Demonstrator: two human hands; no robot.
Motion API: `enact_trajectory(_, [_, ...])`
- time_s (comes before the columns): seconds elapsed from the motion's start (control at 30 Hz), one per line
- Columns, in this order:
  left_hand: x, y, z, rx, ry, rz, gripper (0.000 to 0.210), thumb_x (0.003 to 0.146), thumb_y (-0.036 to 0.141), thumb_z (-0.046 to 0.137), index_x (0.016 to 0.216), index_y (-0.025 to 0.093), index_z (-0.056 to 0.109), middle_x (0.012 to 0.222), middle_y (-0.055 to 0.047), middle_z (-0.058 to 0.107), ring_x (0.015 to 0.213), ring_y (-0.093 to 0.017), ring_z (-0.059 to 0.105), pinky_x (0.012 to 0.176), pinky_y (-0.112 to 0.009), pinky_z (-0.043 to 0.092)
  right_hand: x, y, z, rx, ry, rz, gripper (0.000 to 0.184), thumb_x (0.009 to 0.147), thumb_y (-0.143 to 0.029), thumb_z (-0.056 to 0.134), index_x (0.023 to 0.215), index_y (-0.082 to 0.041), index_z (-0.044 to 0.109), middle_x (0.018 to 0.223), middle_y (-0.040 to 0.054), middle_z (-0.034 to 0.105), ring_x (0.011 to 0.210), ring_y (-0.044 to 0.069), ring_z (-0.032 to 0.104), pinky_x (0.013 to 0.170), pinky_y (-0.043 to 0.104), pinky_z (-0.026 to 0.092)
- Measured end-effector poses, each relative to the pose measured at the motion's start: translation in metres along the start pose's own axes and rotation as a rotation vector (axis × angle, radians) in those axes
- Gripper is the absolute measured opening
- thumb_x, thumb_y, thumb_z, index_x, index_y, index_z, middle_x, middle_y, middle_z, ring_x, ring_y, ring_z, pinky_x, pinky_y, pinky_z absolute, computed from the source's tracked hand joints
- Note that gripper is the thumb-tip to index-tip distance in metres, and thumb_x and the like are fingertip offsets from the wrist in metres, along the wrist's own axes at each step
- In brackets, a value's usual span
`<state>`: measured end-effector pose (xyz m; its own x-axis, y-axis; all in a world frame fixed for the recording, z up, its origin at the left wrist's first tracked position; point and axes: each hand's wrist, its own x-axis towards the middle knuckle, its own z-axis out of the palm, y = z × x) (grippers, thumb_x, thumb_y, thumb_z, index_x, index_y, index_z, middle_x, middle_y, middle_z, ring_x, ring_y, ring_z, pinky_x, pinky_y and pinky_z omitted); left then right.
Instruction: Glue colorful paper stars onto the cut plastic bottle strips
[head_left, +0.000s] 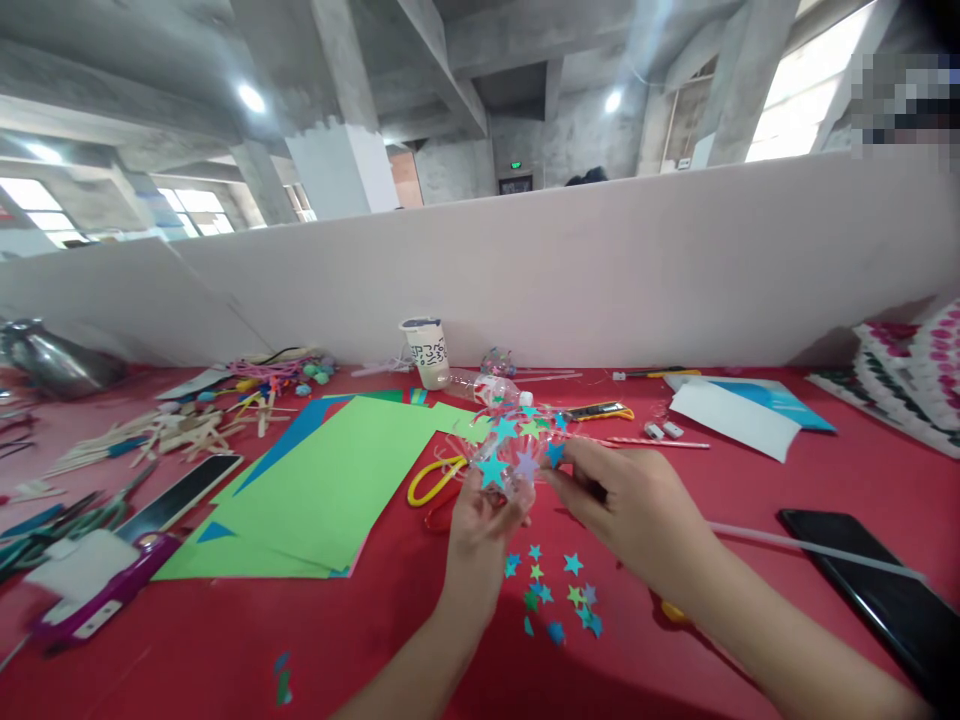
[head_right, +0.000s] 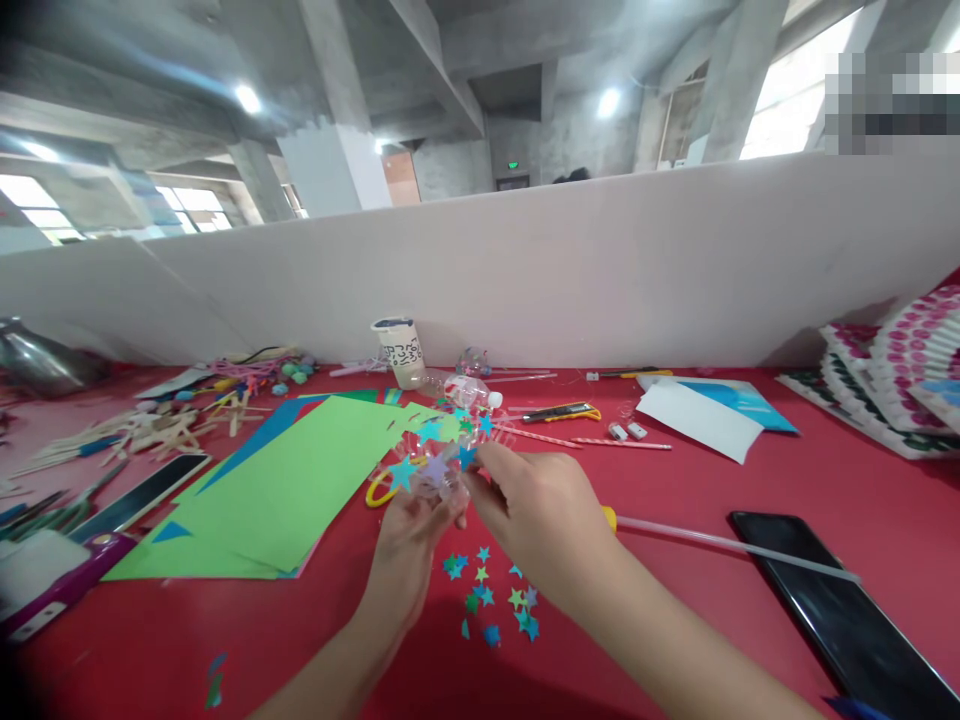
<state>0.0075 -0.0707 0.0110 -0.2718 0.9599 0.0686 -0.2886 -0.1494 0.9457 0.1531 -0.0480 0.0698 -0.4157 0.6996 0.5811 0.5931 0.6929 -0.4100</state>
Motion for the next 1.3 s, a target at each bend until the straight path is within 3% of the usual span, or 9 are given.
enact_trajectory(0.17, [0.000,-0.005,-0.006,-0.030,0.121,-0.008,0.015,0.063,0.022,0.073,0.065,0.017,0.059,0.067,0.003,0.060,0.064,-0.010,0.056,0.067,-0.023,0.047,-0.004,-0.007,-0.011,0.000,-0.031,-0.031,0.018,0.086,-0.022,0.047,0.098,-0.023,0.060,0.054,-0.0047,0.055,0.044,0.010,0.043,0.045,0.022,0.029])
enact_trajectory(0.27, [-0.002,-0.003,-0.006,0.015,0.189,-0.014,0.018,0.059,0.023,0.076,0.071,0.019,0.063,0.071,0.001,0.065,0.069,-0.015,0.061,0.071,-0.028,0.049,-0.007,-0.012,-0.021,-0.015,0.011,-0.055,0.017,0.088,-0.023,0.048,0.100,-0.024,0.059,0.050,-0.0064,0.052,0.042,0.010,0.042,0.044,0.022,0.030])
enact_trajectory(0.4, [-0.004,0.001,-0.003,-0.012,0.131,0.015,0.025,0.059,0.024,0.075,0.081,0.020,0.065,0.079,-0.003,0.069,0.080,-0.021,0.065,0.074,-0.032,0.050,-0.009,-0.018,-0.039,-0.035,0.109,-0.084,0.009,0.087,-0.023,0.050,0.094,-0.024,0.057,0.045,-0.0083,0.046,0.037,0.009,0.038,0.041,0.021,0.029])
enact_trajectory(0.5, [-0.003,-0.002,-0.002,-0.046,0.145,0.024,0.029,0.058,0.023,0.075,0.085,0.020,0.064,0.087,-0.004,0.070,0.084,-0.021,0.065,0.075,-0.031,0.050,-0.010,-0.019,-0.046,-0.024,0.088,-0.123,0.009,0.087,-0.022,0.051,0.094,-0.025,0.056,0.047,-0.0079,0.049,0.038,0.009,0.041,0.042,0.021,0.030])
enact_trajectory(0.77, [0.001,-0.009,-0.007,-0.008,0.173,0.054,0.027,0.059,0.021,0.075,0.083,0.021,0.063,0.084,-0.002,0.071,0.080,-0.019,0.066,0.076,-0.030,0.051,-0.014,-0.017,-0.042,0.004,-0.131,-0.177,0.025,0.088,-0.017,0.045,0.109,-0.026,0.056,0.056,-0.0053,0.055,0.043,0.010,0.044,0.044,0.023,0.029])
enact_trajectory(0.87, [0.003,-0.005,-0.006,-0.013,0.166,0.031,0.022,0.058,0.022,0.075,0.075,0.021,0.062,0.079,-0.003,0.070,0.079,-0.021,0.066,0.074,-0.031,0.051,-0.011,-0.015,-0.044,0.014,-0.052,-0.153,0.023,0.087,-0.017,0.045,0.103,-0.026,0.058,0.054,-0.0051,0.054,0.043,0.010,0.045,0.044,0.023,0.030])
enact_trajectory(1.0, [0.007,-0.007,-0.006,-0.031,0.195,-0.011,0.026,0.055,0.020,0.076,0.077,0.022,0.062,0.080,-0.002,0.069,0.081,-0.021,0.066,0.074,-0.032,0.052,-0.002,-0.006,-0.040,0.036,0.068,-0.002,0.019,0.086,-0.020,0.045,0.092,-0.024,0.062,0.048,-0.0056,0.049,0.039,0.009,0.040,0.042,0.022,0.030])
enact_trajectory(1.1, [0.011,-0.011,-0.007,-0.043,0.205,-0.022,0.028,0.054,0.018,0.075,0.078,0.021,0.061,0.079,0.000,0.069,0.080,-0.019,0.065,0.075,-0.032,0.051,0.004,0.004,-0.032,0.075,-0.010,0.079,0.016,0.085,-0.021,0.046,0.089,-0.023,0.062,0.049,-0.0058,0.049,0.040,0.009,0.042,0.041,0.020,0.029])
enact_trajectory(1.3, [0.011,-0.009,-0.005,0.064,0.196,-0.044,0.021,0.059,0.022,0.074,0.054,0.018,0.053,0.073,-0.001,0.067,0.064,-0.014,0.060,0.068,-0.028,0.050,0.001,0.002,-0.025,0.061,-0.105,0.038,0.015,0.083,-0.019,0.049,0.090,-0.024,0.062,0.049,-0.0077,0.048,0.041,0.007,0.040,0.043,0.019,0.028])
